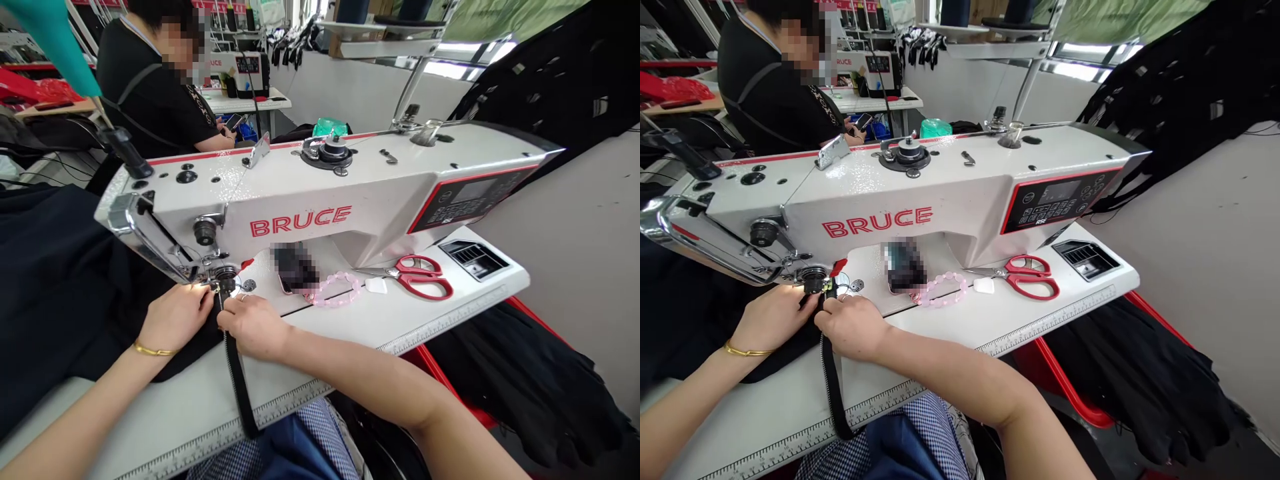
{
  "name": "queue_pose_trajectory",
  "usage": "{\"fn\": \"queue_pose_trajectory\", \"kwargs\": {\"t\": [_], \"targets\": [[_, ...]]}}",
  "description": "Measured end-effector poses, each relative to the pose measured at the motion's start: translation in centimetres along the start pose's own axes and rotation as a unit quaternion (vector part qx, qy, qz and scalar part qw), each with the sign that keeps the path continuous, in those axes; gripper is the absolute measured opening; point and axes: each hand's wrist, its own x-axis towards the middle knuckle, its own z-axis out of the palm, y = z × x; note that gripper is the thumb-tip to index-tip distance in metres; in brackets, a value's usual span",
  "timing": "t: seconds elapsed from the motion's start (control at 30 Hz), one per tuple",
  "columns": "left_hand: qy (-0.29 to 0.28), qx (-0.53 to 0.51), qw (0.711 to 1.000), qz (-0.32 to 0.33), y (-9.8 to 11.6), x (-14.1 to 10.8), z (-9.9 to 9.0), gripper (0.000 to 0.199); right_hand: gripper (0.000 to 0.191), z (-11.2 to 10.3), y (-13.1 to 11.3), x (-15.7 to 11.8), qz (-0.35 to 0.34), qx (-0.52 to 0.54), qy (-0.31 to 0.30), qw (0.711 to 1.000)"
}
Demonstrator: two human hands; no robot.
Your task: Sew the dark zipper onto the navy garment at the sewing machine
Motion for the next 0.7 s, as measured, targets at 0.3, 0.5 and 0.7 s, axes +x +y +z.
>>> {"fn": "queue_pose_trajectory", "kwargs": {"t": [0.3, 0.5, 0.7], "targets": [[-0.01, -0.002, 0.999, -0.032, 1.2, -0.3, -0.5, 0.038, 0.009, -0.2, -0.2, 0.0, -0.009, -0.009, -0.005, 1.0], [-0.026, -0.021, 0.998, -0.048, 0.6, -0.1, -0.6, 0.04, 0.01, -0.3, -0.3, 0.0, -0.014, -0.015, -0.013, 1.0], [-0.006, -0.015, 1.0, -0.012, 0.2, -0.5, -0.5, 0.04, 0.011, -0.3, -0.5, -0.1, 0.0, -0.013, -0.006, 1.0]]}}
